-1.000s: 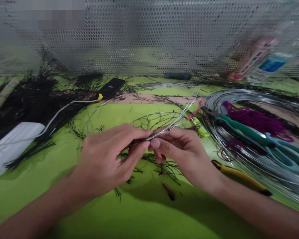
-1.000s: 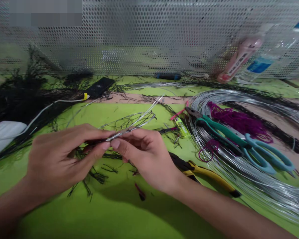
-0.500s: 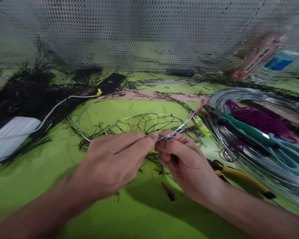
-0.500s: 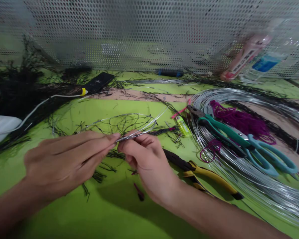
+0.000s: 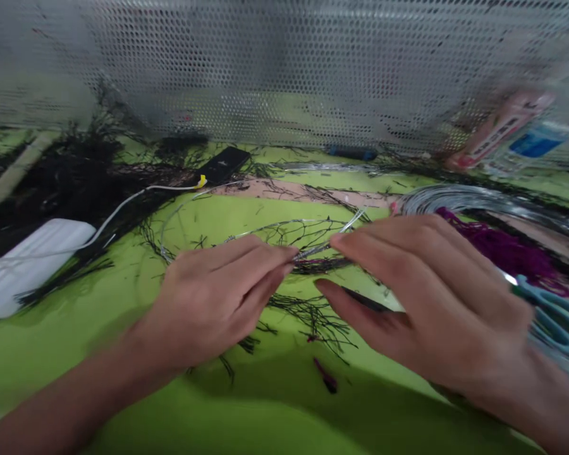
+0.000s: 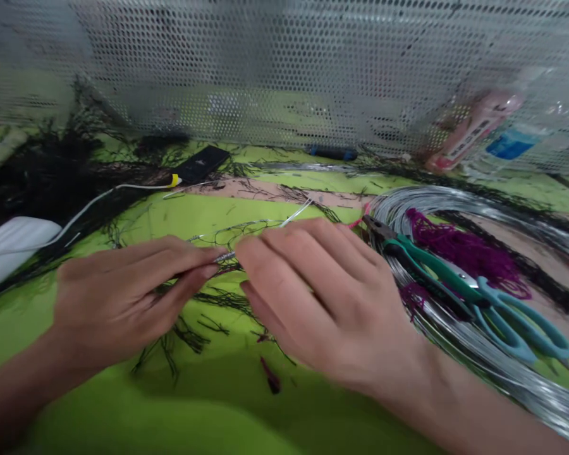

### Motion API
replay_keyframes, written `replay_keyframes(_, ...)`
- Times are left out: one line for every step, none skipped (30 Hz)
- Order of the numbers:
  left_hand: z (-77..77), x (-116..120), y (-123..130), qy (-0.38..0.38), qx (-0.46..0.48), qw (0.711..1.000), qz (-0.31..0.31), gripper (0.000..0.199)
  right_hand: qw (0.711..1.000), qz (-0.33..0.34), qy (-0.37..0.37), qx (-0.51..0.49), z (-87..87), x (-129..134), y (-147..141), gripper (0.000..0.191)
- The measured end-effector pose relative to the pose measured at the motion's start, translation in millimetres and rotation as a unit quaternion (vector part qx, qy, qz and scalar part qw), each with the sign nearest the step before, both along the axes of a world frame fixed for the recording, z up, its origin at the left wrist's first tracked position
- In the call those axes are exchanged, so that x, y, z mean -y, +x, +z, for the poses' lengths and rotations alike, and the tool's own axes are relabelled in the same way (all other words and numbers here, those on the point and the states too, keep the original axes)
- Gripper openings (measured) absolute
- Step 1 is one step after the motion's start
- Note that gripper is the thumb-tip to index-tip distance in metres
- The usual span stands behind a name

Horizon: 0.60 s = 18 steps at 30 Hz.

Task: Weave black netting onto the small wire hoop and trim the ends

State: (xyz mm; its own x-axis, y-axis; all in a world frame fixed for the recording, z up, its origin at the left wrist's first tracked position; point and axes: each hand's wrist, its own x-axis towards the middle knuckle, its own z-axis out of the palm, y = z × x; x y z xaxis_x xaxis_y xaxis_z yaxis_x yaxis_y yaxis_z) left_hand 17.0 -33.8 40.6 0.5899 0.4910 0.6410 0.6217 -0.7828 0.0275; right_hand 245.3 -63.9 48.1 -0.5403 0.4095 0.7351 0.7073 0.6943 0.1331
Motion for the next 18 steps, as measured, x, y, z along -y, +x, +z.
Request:
replay_keyframes(0.2,0,0,-0.006,-0.004,1.0,0.001,0.013,0.999,0.017,0.027,0.019,-0.9,-7,0,0.029)
replay_keyframes(0.3,0,-1,-0.013,-0.005,1.0,0.002,0.014,0.998,0.034,0.04,0.033,-2.6,-15,-1,0.031)
replay_keyframes(0.5,0,-1,-0.019,-0.004,1.0,0.002,0.014,0.997,0.049,0.047,0.044,-4.6,-22,-3,0.03)
replay_keyframes(0.8,-1,-1,-0.025,-0.001,1.0,0.0,0.015,0.996,0.063,0.051,0.049,-6.7,-28,-4,0.026)
replay_keyframes(1.2,-1,-2,-0.031,0.002,1.0,-0.001,0.015,0.994,0.076,0.052,0.05,-8.6,-34,-6,0.022)
replay_keyframes(1.7,-1,-3,-0.037,0.003,0.999,-0.001,0.015,0.993,0.089,0.054,0.048,-10.2,-38,-7,0.021)
replay_keyframes(2.2,-1,-4,-0.043,0.003,0.999,-0.001,0.014,0.992,0.101,0.061,0.044,-11.3,-41,-8,0.021)
replay_keyframes(2.6,-1,-4,-0.049,0.001,0.999,-0.001,0.014,0.99,0.113,0.066,0.043,-11.9,-44,-8,0.021)
replay_keyframes(2.9,-1,-5,-0.053,0.001,0.999,-0.001,0.014,0.988,0.13,0.074,0.043,-12.0,-45,-8,0.022)
replay_keyframes(3.0,-1,-6,-0.057,0.002,0.998,-0.001,0.014,0.986,0.142,0.077,0.046,-11.7,-47,-8,0.023)
replay_keyframes(2.8,-1,-6,-0.061,0.004,0.998,-0.003,0.014,0.984,0.15,0.077,0.05,-11.2,-48,-7,0.023)
replay_keyframes(2.5,-2,-7,-0.065,0.007,0.998,-0.005,0.014,0.983,0.159,0.077,0.053,-10.5,-49,-6,0.023)
replay_keyframes(2.2,-2,-7,-0.071,0.01,0.997,-0.009,0.015,0.981,0.168,0.079,0.054,-9.7,-50,-5,0.024)
replay_keyframes(2.0,-2,-8,-0.077,0.012,0.997,-0.011,0.016,0.979,0.177,0.08,0.054,-8.9,-51,-5,0.025)
replay_keyframes(1.8,-3,-8,-0.083,0.014,0.996,-0.012,0.017,0.978,0.184,0.084,0.053,-8.2,-52,-4,0.026)
replay_keyframes(1.9,-3,-8,-0.087,0.016,0.996,-0.012,0.017,0.976,0.19,0.085,0.056,-7.6,-53,-4,0.026)
replay_keyframes(2.1,-3,-8,-0.09,0.018,0.996,-0.013,0.018,0.976,0.193,0.085,0.061,-7.2,-53,-3,0.027)
replay_keyframes(2.4,-3,-8,-0.091,0.021,0.996,-0.012,0.018,0.975,0.193,0.082,0.068,-7.0,-53,-3,0.028)
